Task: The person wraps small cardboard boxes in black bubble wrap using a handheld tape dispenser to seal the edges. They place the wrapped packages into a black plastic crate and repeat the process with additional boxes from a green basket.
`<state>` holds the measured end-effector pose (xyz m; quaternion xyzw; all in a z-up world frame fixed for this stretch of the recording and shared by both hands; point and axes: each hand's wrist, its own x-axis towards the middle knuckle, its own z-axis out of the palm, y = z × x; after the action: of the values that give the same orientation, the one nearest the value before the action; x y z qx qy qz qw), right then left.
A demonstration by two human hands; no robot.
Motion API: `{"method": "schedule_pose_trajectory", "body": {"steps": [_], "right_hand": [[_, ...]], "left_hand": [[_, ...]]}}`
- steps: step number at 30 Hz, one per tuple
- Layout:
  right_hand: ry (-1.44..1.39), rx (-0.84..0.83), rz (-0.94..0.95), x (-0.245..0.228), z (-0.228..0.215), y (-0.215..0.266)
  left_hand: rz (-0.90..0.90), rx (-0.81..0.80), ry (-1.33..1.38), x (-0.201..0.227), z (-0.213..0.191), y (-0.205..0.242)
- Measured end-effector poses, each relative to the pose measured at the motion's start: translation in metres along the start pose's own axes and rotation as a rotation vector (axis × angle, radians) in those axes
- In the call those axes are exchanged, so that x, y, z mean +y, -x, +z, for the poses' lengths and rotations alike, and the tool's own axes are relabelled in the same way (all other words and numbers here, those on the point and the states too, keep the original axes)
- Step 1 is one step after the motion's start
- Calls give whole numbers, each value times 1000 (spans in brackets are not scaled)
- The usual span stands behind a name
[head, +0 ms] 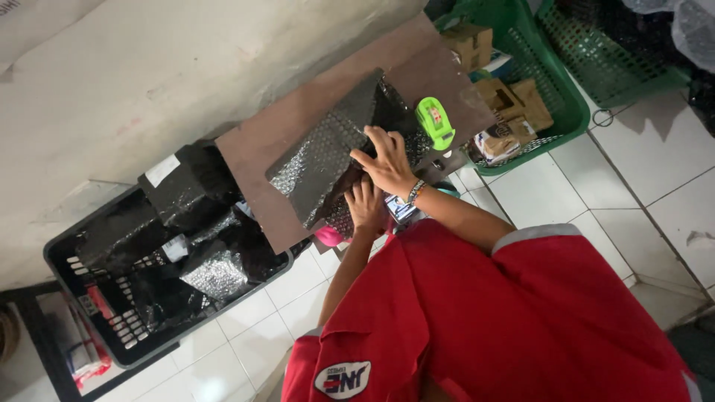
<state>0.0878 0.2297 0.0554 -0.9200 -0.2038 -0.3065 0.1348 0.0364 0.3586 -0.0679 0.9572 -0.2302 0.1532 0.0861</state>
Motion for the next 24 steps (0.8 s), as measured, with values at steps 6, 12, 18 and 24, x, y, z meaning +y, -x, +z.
{"method": "schedule_pose_trajectory", "body": {"steps": [6,12,18,24], "right_hand": [[-75,-84,-92,12,-6,-6],[-289,-315,-170,13,-46,-31],[-90,-304,-138,6,-21,-56],[-142,-503,362,6,-14,-79]], "left_hand": [[50,187,318,-32,0,14],[-242,475,111,-37,-57,-1],[-387,494,21,-54,-103,-36],[-318,569,-12,-80,-121,-85]]}}
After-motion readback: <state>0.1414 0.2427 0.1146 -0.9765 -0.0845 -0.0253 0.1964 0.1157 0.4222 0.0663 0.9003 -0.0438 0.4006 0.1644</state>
